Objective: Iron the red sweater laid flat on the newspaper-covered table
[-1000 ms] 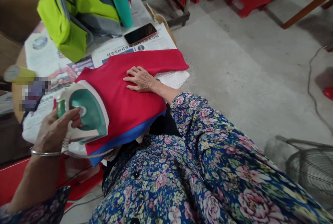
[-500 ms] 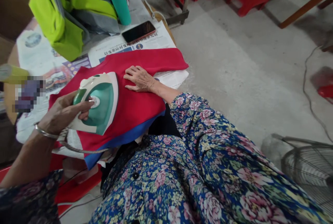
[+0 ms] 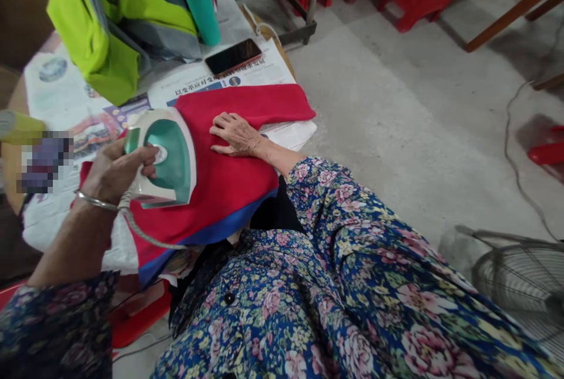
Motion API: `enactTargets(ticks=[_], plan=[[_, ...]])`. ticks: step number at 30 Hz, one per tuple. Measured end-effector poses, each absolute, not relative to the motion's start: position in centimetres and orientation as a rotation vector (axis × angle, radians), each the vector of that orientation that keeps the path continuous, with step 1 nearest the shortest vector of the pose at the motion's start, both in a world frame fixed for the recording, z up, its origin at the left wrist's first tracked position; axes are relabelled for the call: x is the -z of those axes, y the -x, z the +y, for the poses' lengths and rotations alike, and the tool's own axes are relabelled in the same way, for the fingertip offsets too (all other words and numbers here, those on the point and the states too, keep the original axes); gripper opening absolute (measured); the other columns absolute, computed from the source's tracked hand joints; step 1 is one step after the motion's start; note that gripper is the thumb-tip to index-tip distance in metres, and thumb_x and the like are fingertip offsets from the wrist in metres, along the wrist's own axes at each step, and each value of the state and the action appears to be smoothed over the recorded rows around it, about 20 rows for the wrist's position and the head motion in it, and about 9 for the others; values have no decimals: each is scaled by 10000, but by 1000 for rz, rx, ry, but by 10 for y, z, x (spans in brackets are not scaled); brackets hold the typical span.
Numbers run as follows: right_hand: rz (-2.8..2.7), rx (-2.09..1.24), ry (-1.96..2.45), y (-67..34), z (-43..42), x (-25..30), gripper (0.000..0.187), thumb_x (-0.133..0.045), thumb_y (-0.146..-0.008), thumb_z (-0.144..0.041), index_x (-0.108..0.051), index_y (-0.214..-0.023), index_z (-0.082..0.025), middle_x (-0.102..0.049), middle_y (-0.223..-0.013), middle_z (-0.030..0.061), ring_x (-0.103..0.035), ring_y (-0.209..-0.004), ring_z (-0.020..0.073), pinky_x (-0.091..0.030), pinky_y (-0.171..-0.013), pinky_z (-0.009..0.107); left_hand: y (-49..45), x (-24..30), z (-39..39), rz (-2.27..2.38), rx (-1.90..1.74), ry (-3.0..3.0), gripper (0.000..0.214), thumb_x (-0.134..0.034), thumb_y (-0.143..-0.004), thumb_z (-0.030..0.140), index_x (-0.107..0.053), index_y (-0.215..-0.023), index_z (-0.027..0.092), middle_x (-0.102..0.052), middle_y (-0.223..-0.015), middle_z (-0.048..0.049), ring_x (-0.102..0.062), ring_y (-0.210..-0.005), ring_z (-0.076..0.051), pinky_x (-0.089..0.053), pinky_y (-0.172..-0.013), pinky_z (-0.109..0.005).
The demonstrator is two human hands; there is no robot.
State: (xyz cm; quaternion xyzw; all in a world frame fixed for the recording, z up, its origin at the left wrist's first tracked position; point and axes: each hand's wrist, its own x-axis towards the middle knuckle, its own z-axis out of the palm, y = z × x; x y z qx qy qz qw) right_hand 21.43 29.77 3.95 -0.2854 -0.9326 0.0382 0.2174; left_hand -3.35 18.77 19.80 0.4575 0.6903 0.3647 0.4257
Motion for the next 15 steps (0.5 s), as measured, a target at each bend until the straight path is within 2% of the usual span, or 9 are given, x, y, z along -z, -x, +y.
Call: enactTargets(ticks=[3,10,15], plan=[[-2575,-95,773,-214,298,-40,453,-554,-1171,-487,-727,-1397,-135,-686,-1435,245,-602,-1333,402,-473,-1120,600,36,-199,176,1757,-988,-1064,251,-783,-625,288,-543,-686,246,-508,-532,78,-441,-434,-76,-426,-444,-215],[-2606,-73,783,-212,299,-42,436,-565,-1179,-454,-709,-1428,-127,-678,-1450,247,-600,-1348,404,-470,-1118,591,49,-210,146,1807,-755,-1184,363,-845,-547,474,-613,-719,253,-517,-510,71,-449,-448,-101,-403,-452,-239],[-2618,-23,746,-211,298,-43,378,-563,-1193,-438,-705,-1390,-149,-668,-1419,209,-599,-1340,369,-472,-1107,558,59,-212,144,1867,-521,-1367,408,-787,-656,618,-600,-767,272,-573,-508,62,-484,-487,-133,-390,-455,-232]])
